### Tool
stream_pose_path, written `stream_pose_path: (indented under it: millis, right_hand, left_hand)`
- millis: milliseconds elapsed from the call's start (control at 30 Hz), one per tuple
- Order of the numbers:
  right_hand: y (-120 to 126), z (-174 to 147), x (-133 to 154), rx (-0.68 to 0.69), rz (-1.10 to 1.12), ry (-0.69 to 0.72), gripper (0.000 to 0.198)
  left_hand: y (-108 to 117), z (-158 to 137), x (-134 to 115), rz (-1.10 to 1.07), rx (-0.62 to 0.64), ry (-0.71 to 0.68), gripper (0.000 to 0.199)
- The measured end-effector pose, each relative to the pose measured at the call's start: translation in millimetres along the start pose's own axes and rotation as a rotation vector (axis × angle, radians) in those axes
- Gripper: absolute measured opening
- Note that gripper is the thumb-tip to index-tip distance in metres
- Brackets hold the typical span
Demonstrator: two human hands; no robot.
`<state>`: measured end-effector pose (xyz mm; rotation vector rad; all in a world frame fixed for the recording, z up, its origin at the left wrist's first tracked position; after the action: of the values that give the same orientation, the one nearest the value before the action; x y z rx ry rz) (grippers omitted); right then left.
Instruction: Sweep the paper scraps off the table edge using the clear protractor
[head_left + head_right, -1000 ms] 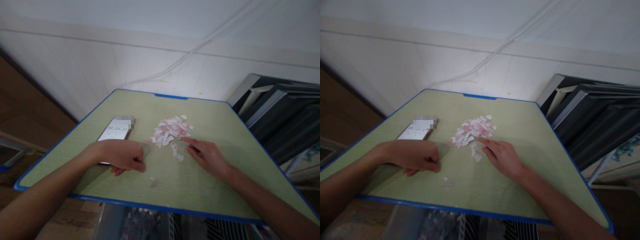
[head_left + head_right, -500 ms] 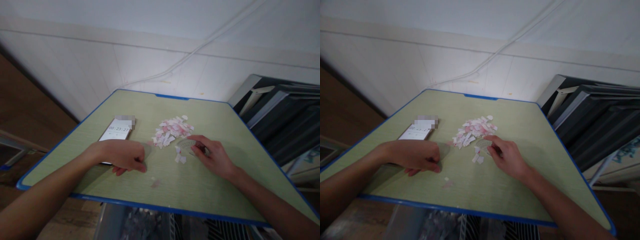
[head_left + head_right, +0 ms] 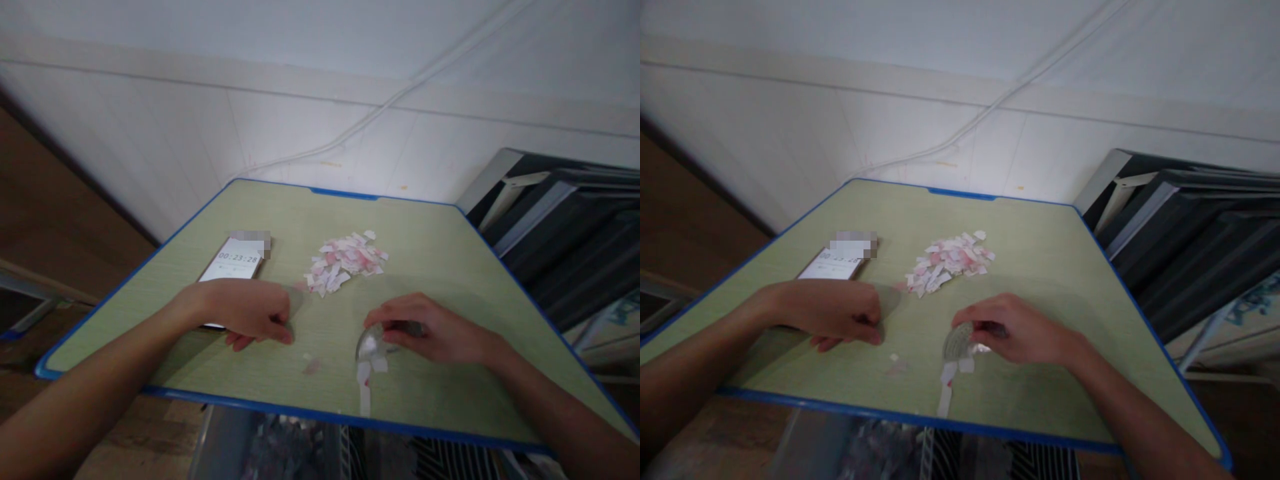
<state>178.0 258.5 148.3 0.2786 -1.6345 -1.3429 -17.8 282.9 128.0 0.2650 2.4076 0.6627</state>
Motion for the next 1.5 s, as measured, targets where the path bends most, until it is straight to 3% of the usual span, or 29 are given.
stream_pose_path:
  millis: [100,300,500,633,800,900,1133,1500]
  right_hand:
    - [-3.2,-2.1,1.9,0.045,0.073,0.000,0.020]
    - [-11.9,0.3,-0.1,-0.100,0.152,-0.116,0.021]
    - [-19.0,6.3,14.0,-0.046,0.104,0.014,0.022]
    - [-19.2,5.3,20.3,0.065,0.160,0.060,0.020]
    - [-17.1,-5.3,11.8,0.280,0.262,-0.141,0.012]
    - [-17.4,-11.3,6.6,0.382,0.345,-0.180,0.014]
    - [-16.1,-8.3,3.1,0.354,0.360,-0.194,0.021]
    - [-17.9,-16.1,10.5,0.563,0.305,-0.101,0.025]
  left_hand:
    - [-0.2,0.2,1.0,0.005,0.000,0.003,0.041]
    - [-0.6,0.0,-1.6,-0.017,0.020,0.024,0.040]
    - [-0.4,0.0,-2.7,-0.015,0.024,0.011,0.040]
    - [-0.9,0.7,-0.3,-0.016,0.018,-0.005,0.041]
    - [-1.0,0.9,2.5,-0.002,0.012,0.005,0.040]
    - [-0.6,0.5,1.8,0.008,0.010,0.010,0.040]
    - [0.0,0.0,-1.6,0.026,0.014,0.022,0.040]
    - [0.5,-0.1,-1.9,0.026,0.005,0.021,0.041]
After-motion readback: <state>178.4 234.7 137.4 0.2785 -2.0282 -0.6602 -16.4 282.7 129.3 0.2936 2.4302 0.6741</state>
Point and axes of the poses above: each hand's wrist, its own z-axis towards the middle knuckle, its own y-axis out of the back of the hand, x = y × z, the point moved 6 cm from there along z, towards the middle knuckle, and after that the axes turned 5 degrees about -z, right-handed, at the moved point
